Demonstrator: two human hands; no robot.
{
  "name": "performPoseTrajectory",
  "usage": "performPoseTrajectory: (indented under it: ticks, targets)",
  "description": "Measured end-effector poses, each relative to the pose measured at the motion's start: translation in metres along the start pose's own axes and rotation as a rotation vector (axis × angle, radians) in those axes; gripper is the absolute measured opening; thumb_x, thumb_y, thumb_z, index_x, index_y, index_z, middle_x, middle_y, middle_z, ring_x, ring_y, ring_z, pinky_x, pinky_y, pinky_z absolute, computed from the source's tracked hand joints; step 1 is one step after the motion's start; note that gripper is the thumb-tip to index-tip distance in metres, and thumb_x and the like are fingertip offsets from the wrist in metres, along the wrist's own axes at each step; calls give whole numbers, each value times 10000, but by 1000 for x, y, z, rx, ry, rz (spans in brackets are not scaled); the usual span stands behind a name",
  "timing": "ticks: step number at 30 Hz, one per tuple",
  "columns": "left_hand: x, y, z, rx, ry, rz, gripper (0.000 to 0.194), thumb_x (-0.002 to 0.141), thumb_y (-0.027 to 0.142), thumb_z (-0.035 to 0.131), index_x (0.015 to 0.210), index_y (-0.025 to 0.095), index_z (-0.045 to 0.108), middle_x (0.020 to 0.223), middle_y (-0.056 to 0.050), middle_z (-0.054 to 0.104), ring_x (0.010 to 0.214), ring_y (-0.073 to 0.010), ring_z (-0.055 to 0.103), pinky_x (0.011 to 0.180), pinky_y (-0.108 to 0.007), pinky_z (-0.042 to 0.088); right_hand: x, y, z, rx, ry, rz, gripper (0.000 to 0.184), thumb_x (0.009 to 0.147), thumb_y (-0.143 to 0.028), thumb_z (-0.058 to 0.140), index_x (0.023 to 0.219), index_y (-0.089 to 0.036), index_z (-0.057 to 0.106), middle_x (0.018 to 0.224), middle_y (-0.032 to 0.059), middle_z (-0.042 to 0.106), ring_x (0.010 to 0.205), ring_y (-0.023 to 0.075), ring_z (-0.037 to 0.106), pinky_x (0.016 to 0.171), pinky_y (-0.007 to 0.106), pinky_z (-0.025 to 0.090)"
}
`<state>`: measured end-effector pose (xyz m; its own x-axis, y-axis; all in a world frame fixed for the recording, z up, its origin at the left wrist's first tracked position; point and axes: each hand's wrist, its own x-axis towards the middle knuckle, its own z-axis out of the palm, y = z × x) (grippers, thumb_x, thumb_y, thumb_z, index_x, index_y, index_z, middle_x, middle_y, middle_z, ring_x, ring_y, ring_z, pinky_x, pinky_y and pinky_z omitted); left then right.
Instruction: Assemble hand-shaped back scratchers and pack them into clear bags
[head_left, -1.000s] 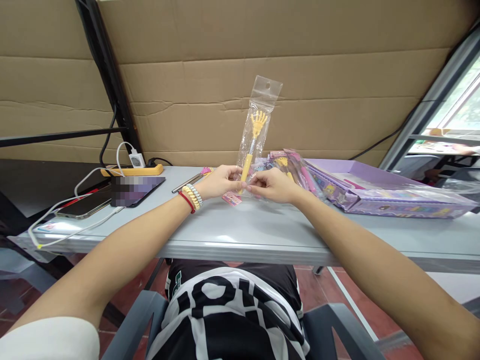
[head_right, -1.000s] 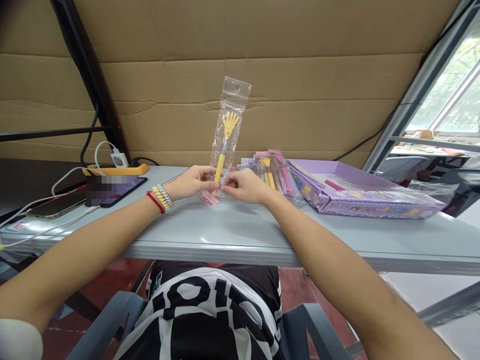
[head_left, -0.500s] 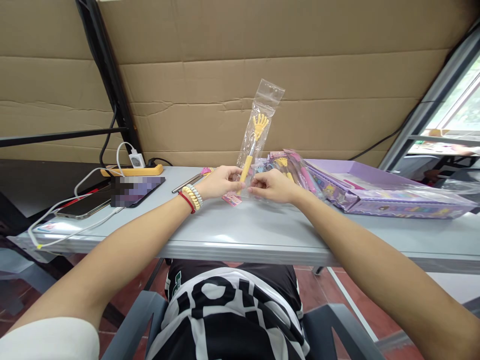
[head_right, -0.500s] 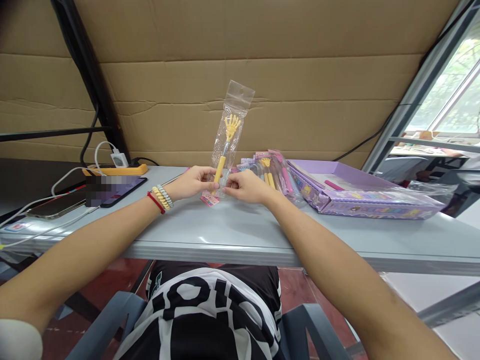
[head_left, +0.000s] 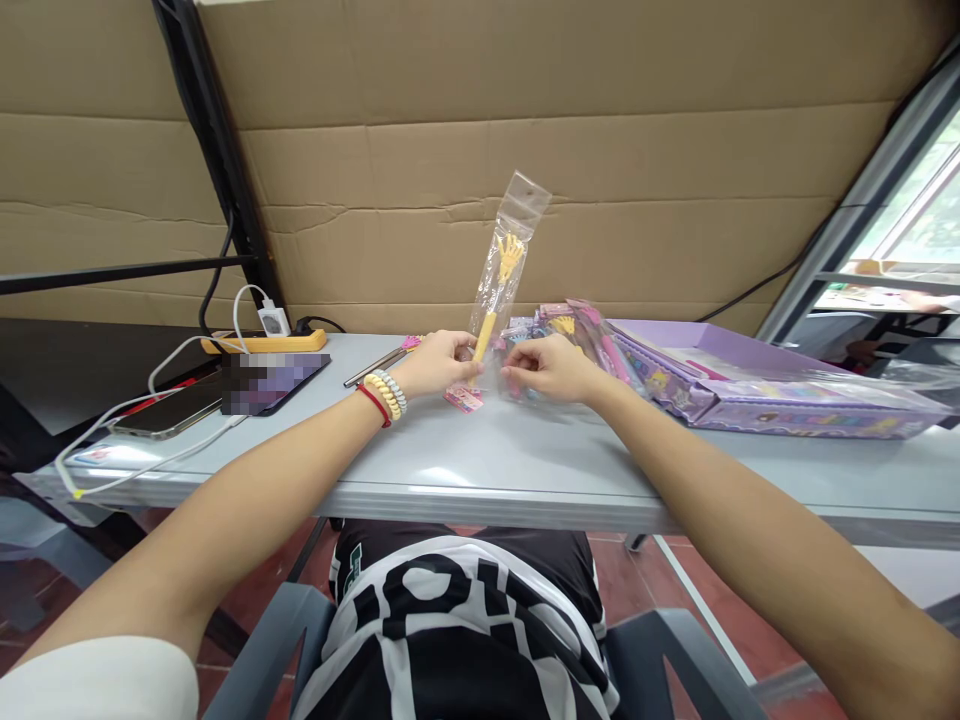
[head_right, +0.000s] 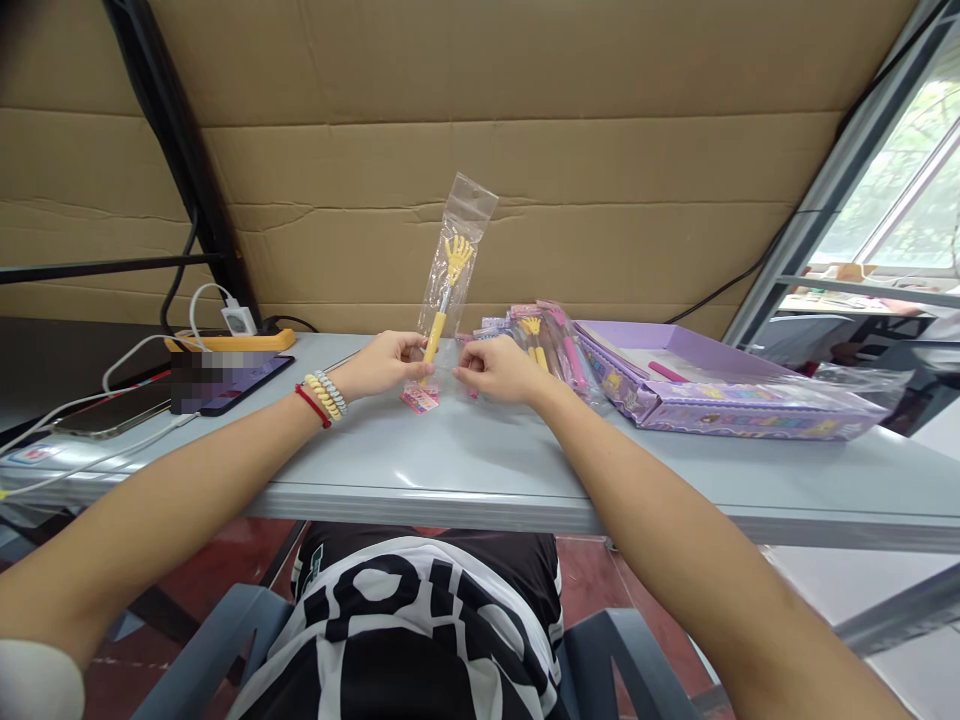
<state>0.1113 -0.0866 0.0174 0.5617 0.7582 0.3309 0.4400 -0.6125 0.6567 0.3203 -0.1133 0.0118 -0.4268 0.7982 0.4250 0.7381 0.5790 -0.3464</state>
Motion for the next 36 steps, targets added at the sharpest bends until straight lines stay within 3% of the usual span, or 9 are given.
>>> performPoseTrajectory:
  ticks: [5,12,19,23,28,32,36]
  targets:
    - [2,-1,-1,119,96,-90,147,719,270,616,778,140,650,565,18,597,538,-111,514,509,-225,352,0,4,-4,-45,49,70,200,768,-308,541,646,-153,574,582,7,609,533,107,491,543,233,341]
    - [3,-4,-3,-16,114,-215,185,689,203,641,540,151,544,484,10,547,475,-93,477,504,-234,378,3,13,-3,-136,22,184,129,759,-265,566,709,-156,613,676,12,637,625,123,541,573,233,354]
    - [4,-6,-1,-196,88,-307,180,674,97,603,531,153,510,463,27,463,452,-85,459,479,-225,391,3,10,-1,-184,-19,169,125,764,-237,564,733,-158,656,739,12,669,661,120,550,607,229,359]
    - [5,-10,-2,-39,116,-287,160,663,132,616,539,165,520,467,20,493,449,-94,455,483,-236,380,3,7,2,-127,6,66,146,776,-246,558,766,-151,668,756,24,676,685,126,563,650,234,389]
    - [6,-11,-4,247,168,-257,164,681,215,622,538,177,552,534,-13,593,535,-137,531,534,-253,385,3,0,10,-53,-61,-85,198,794,-275,564,887,-149,686,844,41,697,753,148,592,708,253,430]
    - [6,-11,-5,427,215,-207,87,703,252,615,683,178,654,652,-38,674,637,-180,599,591,-266,414,4,-3,18,-67,-135,-145,248,818,-280,569,992,-155,694,968,61,699,827,173,613,748,274,443]
    - [6,-14,-4,541,242,-145,143,707,238,593,789,172,689,757,-68,703,706,-211,627,627,-282,437,4,-2,26,-79,-167,-235,330,874,-347,547,1116,-157,668,1042,98,677,927,210,606,813,311,442]
